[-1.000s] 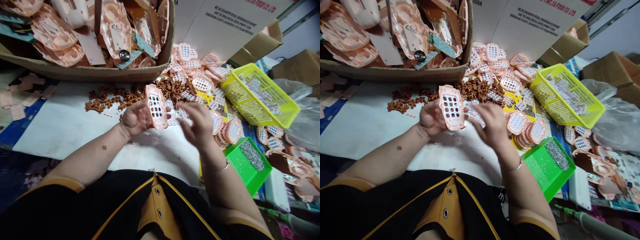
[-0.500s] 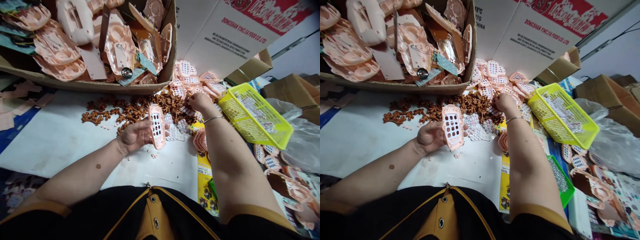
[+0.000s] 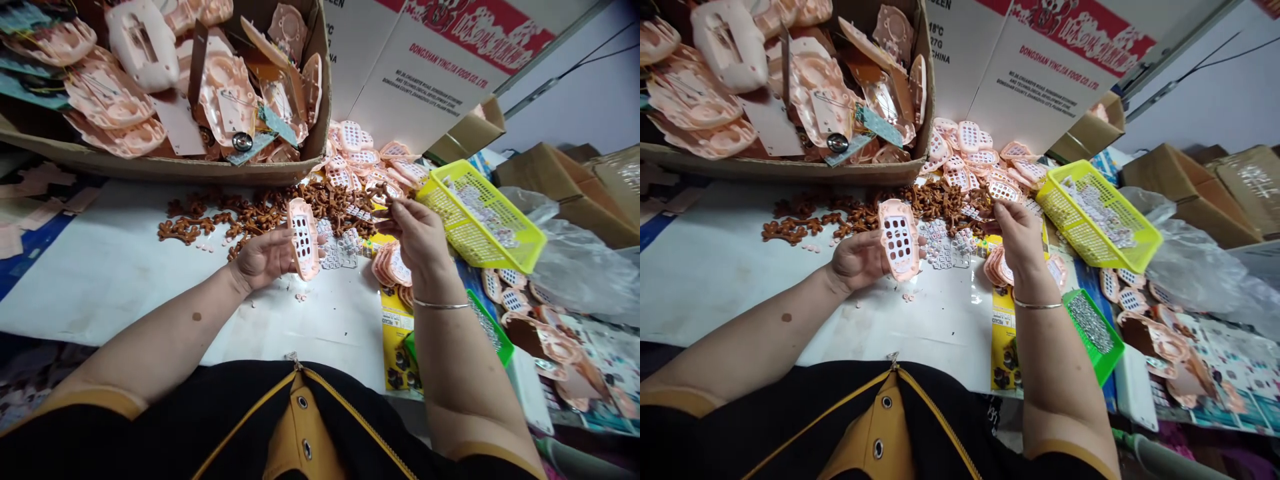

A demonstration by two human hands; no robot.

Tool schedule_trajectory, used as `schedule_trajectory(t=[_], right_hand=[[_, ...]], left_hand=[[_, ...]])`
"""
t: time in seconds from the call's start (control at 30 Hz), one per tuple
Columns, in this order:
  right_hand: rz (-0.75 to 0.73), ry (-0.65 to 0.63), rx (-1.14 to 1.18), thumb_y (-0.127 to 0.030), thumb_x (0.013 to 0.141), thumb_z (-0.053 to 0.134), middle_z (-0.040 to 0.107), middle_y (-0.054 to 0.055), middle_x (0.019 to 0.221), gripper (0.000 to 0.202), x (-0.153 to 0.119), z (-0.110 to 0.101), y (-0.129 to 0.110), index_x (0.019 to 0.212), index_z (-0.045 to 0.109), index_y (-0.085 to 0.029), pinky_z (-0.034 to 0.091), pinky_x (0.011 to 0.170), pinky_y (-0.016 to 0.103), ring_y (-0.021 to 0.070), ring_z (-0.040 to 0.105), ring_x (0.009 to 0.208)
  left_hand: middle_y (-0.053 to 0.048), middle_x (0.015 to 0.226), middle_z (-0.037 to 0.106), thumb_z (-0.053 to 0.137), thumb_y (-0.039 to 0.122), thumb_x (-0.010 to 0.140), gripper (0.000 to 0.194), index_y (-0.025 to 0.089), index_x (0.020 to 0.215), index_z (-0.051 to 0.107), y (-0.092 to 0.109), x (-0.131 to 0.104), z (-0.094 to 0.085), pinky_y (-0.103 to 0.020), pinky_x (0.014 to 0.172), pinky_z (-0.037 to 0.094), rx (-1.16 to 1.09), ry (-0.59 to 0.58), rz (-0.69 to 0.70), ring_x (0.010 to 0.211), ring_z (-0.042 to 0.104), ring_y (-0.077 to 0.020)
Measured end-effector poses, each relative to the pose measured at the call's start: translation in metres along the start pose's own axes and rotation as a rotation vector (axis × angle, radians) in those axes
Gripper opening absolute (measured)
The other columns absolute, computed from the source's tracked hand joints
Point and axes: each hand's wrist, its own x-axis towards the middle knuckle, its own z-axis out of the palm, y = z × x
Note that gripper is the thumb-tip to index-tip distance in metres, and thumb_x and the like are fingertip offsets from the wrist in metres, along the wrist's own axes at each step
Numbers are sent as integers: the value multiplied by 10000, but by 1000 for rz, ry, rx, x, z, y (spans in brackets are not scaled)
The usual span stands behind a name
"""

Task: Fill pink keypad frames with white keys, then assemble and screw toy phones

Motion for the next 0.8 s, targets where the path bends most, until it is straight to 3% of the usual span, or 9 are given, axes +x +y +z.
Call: schedule_trajectory(t=[0.13,0.33,0.5,0.57,0.63,0.7,0.77,0.8], right_hand=[[16,-24,11,-617,696,775,733,16,787,464,-16,6,4,949,665,-244,574,622,341,160,677,625],[-76,-165,-248,-569,804,691,730,32,833,408,-35,14,15,994,730,-211,540,698,332,148,649,728],[-102,-200,-327,-464,819,676,756,79,940,378,-39,25,19,1068,726,-184,558,742,364,172,681,789],[-107,-239,-351,-433,818,682,758,86,945,394,-22,24,16,1116,711,-177,570,768,376,178,691,805],[-107,-190,-427,-406,837,662,755,102,1012,439,9,17,12,1207,681,-172,577,823,389,187,702,864],[-98,-50,-685,-359,891,587,739,129,1108,453,49,6,9,1292,643,-156,566,887,387,203,701,958],[-7,-64,-1067,-293,913,521,728,145,1156,450,87,-6,11,1321,629,-139,547,940,380,226,690,1041],[24,-74,-1151,-255,880,552,716,173,1190,459,104,-11,14,1309,639,-117,534,970,406,263,677,1091]], left_hand=[[-174,1182,751,716,422,762,553,124,1224,661,1,-1,3,-432,813,601,10,24,6,1042,740,-338],[-181,1160,755,693,412,785,512,119,1204,668,4,-1,4,-491,910,580,20,18,16,1106,718,-358],[-158,1128,770,731,414,760,466,140,1136,703,5,-1,5,-407,810,605,22,46,24,1028,746,-324],[-146,1102,779,758,426,737,468,146,1109,716,5,-1,6,-374,765,612,18,61,26,974,759,-304],[-133,1062,788,779,436,719,494,152,1119,716,5,-1,7,-350,733,617,18,75,25,930,767,-287],[-127,1042,792,774,429,730,515,156,1161,702,6,0,7,-343,737,622,21,74,20,926,769,-280],[-130,1055,790,750,406,762,489,156,1179,693,6,-1,6,-351,775,624,15,57,20,949,768,-279],[-133,1070,787,737,394,779,468,156,1179,692,5,-1,5,-361,799,624,8,46,21,963,766,-281]])
